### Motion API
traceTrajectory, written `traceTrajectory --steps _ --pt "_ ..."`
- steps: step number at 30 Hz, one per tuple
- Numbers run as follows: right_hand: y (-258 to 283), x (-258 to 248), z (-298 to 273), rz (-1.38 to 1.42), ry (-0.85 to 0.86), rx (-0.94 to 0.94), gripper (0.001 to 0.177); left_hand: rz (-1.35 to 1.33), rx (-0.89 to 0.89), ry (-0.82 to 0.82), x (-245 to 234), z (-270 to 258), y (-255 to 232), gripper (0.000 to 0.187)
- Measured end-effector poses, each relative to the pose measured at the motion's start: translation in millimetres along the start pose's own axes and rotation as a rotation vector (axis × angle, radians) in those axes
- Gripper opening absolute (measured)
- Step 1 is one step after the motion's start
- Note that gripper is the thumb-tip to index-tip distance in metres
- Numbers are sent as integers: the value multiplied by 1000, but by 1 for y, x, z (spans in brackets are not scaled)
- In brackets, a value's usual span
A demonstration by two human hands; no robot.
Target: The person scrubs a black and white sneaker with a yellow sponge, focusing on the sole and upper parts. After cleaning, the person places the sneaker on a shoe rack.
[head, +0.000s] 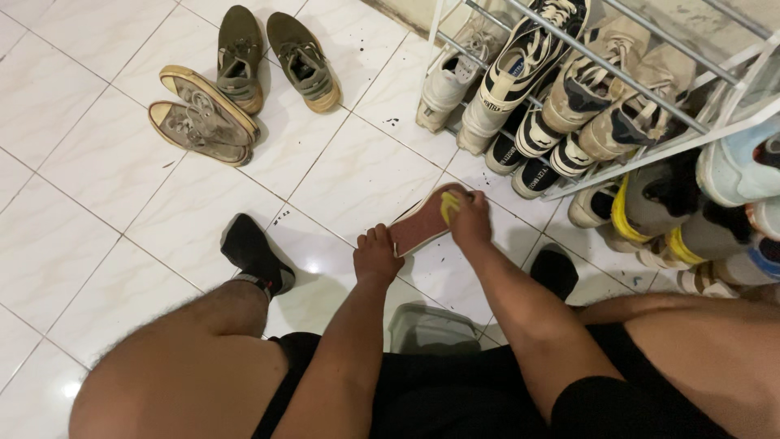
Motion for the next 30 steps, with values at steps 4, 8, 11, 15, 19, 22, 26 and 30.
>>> traceTrajectory --steps 4,8,11,15,19,22,26,30 --pt "-10 -1 3 6 -23 20 47 40 -21 73 12 8 3 51" --pt "11 17 -3 -15 -23 -117 52 73 -48 132 13 16 -4 70" --pt "26 23 -18 -98 -26 -232 49 52 -97 156 17 21 -10 71" --pt "42 22 -23 -147 63 -344 55 81 -88 170 19 24 -22 77" --pt "31 20 -11 -112 71 -310 52 94 -81 104 15 24 -27 81" --pt "6 22 14 -102 20 -192 46 92 -64 61 13 24 -27 85" --pt "-19 16 40 19 -79 43 44 131 -42 68 16 24 -26 87" --pt "0 19 39 -117 31 17 41 160 -31 65 17 26 -26 84"
Point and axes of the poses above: each hand's wrist, its own z-axis towards the middle knuckle, its own x-axis out of the palm, y = z × x, the point moved 7 cm from there along z, towards the middle knuckle, and after that the axes turned 13 degrees about z, right-handed, at the moved point
